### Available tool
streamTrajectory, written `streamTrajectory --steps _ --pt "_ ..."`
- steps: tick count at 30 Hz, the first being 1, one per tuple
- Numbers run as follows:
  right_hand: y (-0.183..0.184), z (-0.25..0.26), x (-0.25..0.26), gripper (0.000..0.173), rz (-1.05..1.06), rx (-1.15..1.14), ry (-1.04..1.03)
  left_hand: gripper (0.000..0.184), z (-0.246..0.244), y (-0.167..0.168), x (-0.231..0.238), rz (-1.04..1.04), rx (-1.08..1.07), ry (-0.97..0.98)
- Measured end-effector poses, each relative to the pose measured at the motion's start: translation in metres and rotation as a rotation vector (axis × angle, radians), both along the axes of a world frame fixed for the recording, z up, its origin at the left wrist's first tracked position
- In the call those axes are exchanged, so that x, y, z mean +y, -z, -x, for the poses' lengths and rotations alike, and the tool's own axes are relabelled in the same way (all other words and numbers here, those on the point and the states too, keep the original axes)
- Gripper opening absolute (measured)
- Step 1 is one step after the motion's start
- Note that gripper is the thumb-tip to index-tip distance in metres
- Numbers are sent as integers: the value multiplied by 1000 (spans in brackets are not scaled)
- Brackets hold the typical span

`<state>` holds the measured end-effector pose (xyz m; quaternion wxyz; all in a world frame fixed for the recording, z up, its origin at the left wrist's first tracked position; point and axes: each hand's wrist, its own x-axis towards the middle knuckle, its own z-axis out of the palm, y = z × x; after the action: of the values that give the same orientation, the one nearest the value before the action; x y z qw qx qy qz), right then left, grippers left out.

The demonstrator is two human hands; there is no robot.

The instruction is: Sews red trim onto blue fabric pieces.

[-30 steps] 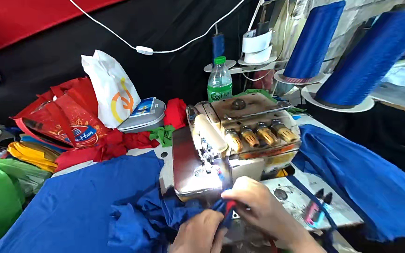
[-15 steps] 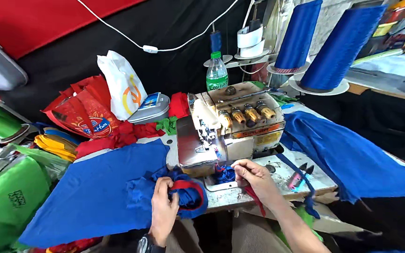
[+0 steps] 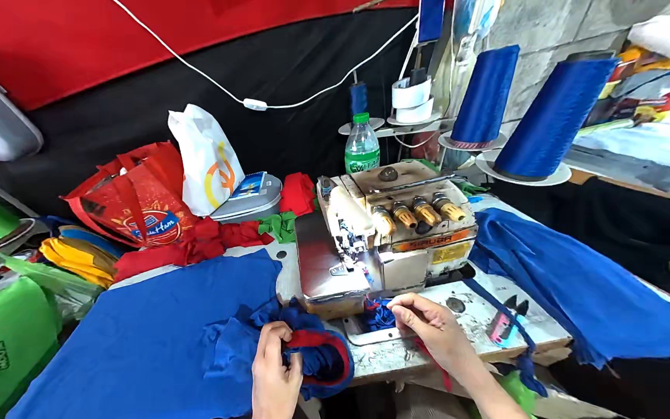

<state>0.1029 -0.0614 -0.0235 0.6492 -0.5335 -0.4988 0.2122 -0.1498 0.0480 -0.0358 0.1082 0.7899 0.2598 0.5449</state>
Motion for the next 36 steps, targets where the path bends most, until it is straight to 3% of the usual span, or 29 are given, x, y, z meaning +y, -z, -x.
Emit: streamTrajectory --steps 9,13,17,21,23,26,29,32,36 --pt "0 1 -1 13 53 8 21 15 0 0 -1 3 -7 -3" --pt "6 4 -2 15 37 -152 74 15 2 -2 -7 31 27 -58" --pt "5 29 -3 33 -130 -396 110 16 0 -1 -8 56 32 -85" --pt "-2 69 1 49 -31 -416 2 12 0 -12 -10 115 -56 -4" --pt "-5 78 7 36 -16 -448 -29 10 3 -26 -11 151 -123 65" --pt "-18 74 15 13 -184 -442 46 18 13 -55 -13 182 -151 172" --pt "-36 59 15 12 -298 -385 161 35 25 -71 -16 192 37 228" --pt "-44 50 15 13 -359 -384 224 40 26 -69 -23 134 268 169" --pt "-38 48 16 13 -363 -338 206 40 29 -62 -24 159 333 203"
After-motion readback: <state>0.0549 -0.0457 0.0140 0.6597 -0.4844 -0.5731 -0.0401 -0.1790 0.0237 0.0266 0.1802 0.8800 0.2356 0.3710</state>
